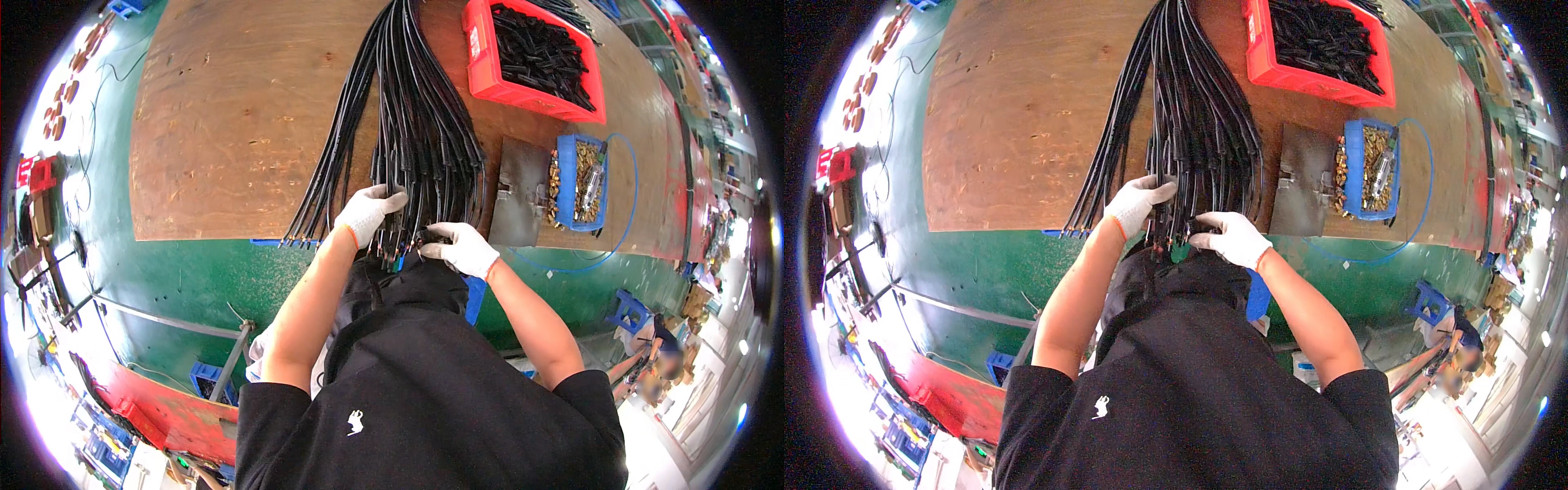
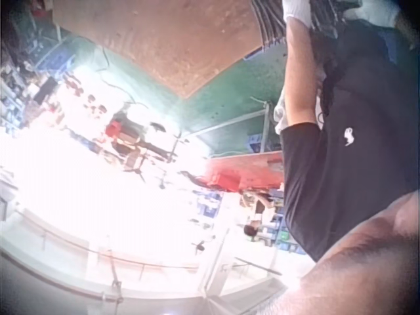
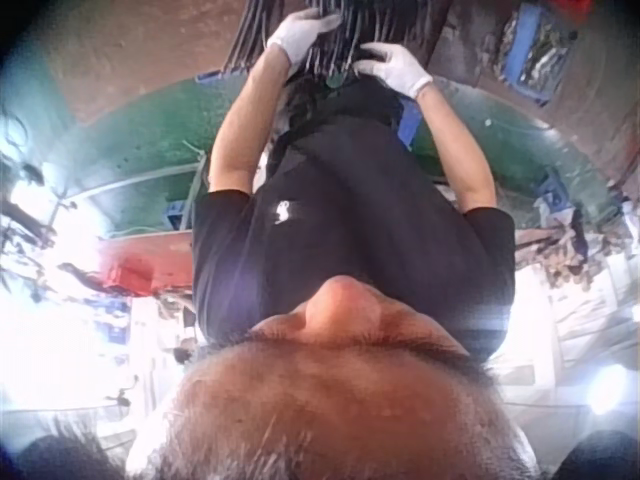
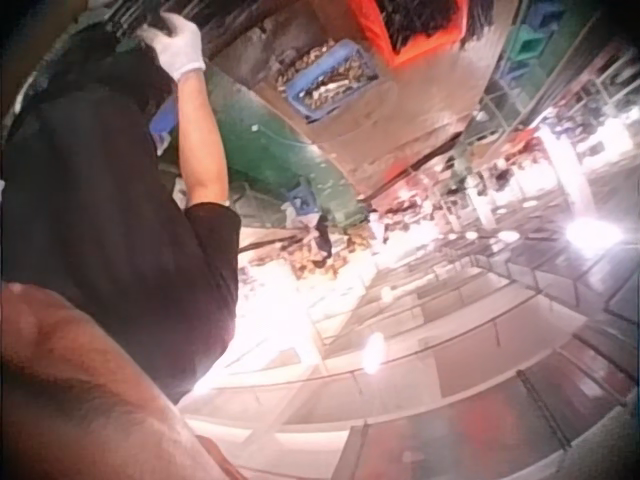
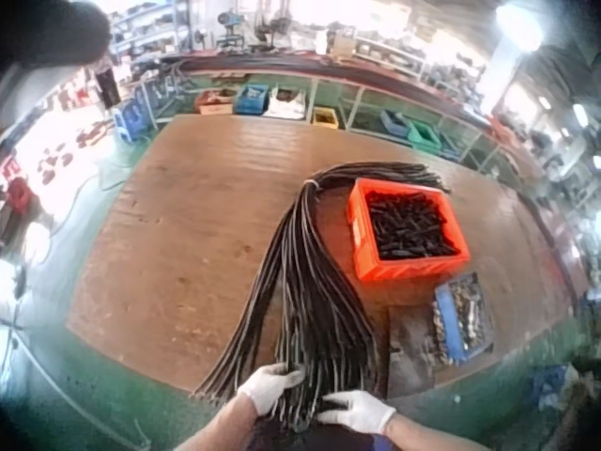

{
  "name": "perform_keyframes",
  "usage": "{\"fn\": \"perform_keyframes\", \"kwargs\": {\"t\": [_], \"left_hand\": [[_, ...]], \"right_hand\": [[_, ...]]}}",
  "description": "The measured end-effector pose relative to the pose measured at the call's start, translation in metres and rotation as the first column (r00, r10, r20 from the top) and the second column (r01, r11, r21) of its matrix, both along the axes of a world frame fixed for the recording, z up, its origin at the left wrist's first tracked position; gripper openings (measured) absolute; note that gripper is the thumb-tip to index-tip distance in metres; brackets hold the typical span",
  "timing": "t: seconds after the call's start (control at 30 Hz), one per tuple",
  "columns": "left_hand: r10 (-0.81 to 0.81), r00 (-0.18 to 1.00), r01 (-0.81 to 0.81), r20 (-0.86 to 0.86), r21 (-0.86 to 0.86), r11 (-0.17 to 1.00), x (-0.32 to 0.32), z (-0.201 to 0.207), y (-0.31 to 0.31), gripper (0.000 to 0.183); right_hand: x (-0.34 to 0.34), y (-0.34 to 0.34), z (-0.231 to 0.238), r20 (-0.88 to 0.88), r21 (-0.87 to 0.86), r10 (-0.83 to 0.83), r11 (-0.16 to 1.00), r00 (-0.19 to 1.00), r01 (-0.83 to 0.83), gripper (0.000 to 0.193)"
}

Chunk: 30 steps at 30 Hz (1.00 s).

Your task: Assembling plastic components onto bundles of cables at a workstation.

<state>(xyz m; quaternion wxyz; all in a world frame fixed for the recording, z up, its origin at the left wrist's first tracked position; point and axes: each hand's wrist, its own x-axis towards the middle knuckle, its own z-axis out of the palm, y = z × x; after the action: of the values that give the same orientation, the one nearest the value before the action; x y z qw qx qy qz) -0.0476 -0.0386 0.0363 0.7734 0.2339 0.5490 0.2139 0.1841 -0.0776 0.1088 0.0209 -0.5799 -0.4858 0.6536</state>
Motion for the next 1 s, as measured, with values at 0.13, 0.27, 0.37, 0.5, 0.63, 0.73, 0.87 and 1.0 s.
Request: {"fn": "perform_keyframes", "kwargs": {"t": [0.13,0.27,0.37,0.5,0.63,0.73,0.87,1.0], "left_hand": [[0.051,0.984,-0.035,0.169,-0.098,0.995,0.011,0.0,0.002,0.034],[0.025,0.989,-0.02,0.143,-0.036,0.999,0.021,0.002,0.002,0.025],[0.097,0.98,-0.091,0.172,-0.043,0.995,0.029,0.0,-0.002,0.023],[0.227,0.953,-0.216,0.201,-0.073,0.974,0.037,-0.005,-0.006,0.017],[0.26,0.941,-0.252,0.216,-0.061,0.966,0.042,-0.007,-0.009,0.017],[0.257,0.939,-0.254,0.229,-0.041,0.966,0.041,-0.015,-0.01,0.017],[0.249,0.941,-0.244,0.231,-0.047,0.968,0.046,-0.012,-0.008,0.016],[0.244,0.948,-0.236,0.204,-0.064,0.97,0.048,-0.002,-0.005,0.014]], "right_hand": [[0.023,-0.018,-0.006,0.07,0.153,0.085,0.984,0.994,-0.095,0.056],[0.034,-0.027,0.004,0.08,0.076,0.126,0.988,0.989,-0.132,0.062],[0.037,-0.037,0.005,0.103,0.069,0.162,0.983,0.981,-0.169,0.064],[0.033,-0.038,0.016,0.141,0.053,0.21,0.974,0.967,-0.22,0.064],[0.037,-0.038,0.019,0.158,0.074,0.246,0.963,0.956,-0.26,0.063],[0.042,-0.04,0.014,0.166,0.159,0.308,0.929,0.937,-0.333,0.063],[0.045,-0.048,0.007,0.186,0.18,0.265,0.938,0.946,-0.297,0.058],[0.037,-0.052,-0.003,-0.085,-0.127,-0.092,0.989,0.992,0.081,0.049]]}}
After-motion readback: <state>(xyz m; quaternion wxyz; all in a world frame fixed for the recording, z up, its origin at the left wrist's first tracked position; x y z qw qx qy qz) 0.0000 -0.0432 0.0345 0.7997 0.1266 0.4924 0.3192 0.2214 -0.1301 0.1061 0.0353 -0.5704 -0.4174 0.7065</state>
